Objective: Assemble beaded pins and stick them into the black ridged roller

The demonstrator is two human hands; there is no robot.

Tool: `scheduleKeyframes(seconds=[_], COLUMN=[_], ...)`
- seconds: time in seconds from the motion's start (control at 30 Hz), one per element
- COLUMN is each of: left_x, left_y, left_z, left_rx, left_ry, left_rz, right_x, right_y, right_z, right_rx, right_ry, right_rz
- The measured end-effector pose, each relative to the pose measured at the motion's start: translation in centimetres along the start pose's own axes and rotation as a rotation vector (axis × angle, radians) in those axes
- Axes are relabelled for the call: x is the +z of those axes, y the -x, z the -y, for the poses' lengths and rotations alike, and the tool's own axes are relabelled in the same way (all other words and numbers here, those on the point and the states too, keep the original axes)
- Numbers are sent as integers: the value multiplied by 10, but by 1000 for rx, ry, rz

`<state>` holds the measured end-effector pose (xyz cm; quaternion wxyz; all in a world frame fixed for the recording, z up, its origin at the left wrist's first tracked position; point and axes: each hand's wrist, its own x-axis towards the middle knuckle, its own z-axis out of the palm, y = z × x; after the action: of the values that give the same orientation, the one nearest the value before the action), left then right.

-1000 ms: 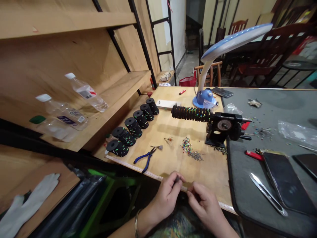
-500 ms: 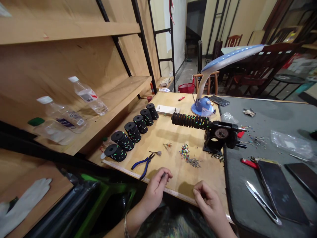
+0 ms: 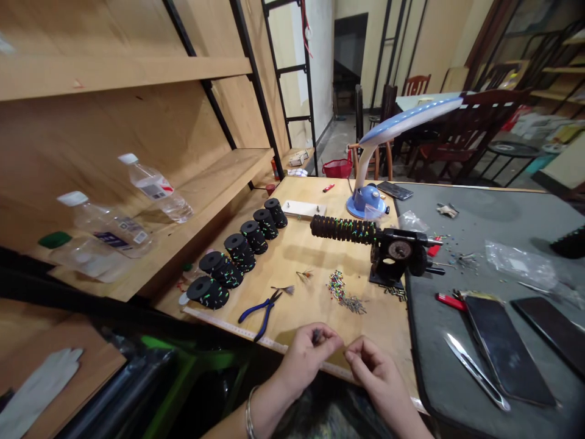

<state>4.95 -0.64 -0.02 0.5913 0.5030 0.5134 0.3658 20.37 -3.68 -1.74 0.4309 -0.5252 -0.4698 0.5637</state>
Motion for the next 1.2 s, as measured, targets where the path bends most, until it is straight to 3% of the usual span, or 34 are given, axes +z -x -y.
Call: scheduleKeyframes(seconds=[0.17,0.33,0.57,0.67,0.9,1.07,1.2], left_x=[-4,-6,-4,-5,-20,-37,-39], left_y=[-3,-1,4,5,-5,-21,-28], left_z=[-4,-4,-7,-2,14,15,17], left_rx=[31,43,109,148,203,346,234], left_ry=[0,-21,-94,-158,-346,-598,-473], left_rz=[-32,-20,-31,-50,-107,-121,-115], right_x=[-6,-16,3,11,11,7,9], right_y=[0,-5,-9,-12,-19,-18,-17], right_z=[0,7,29,19,-4,-7,-22], right_rx=[48,39,62,60,-40,9,59], right_ry=[-29,-65,-176,-180,99,32,-97], right_rz=[64,-7,120,148,47,-34,-86])
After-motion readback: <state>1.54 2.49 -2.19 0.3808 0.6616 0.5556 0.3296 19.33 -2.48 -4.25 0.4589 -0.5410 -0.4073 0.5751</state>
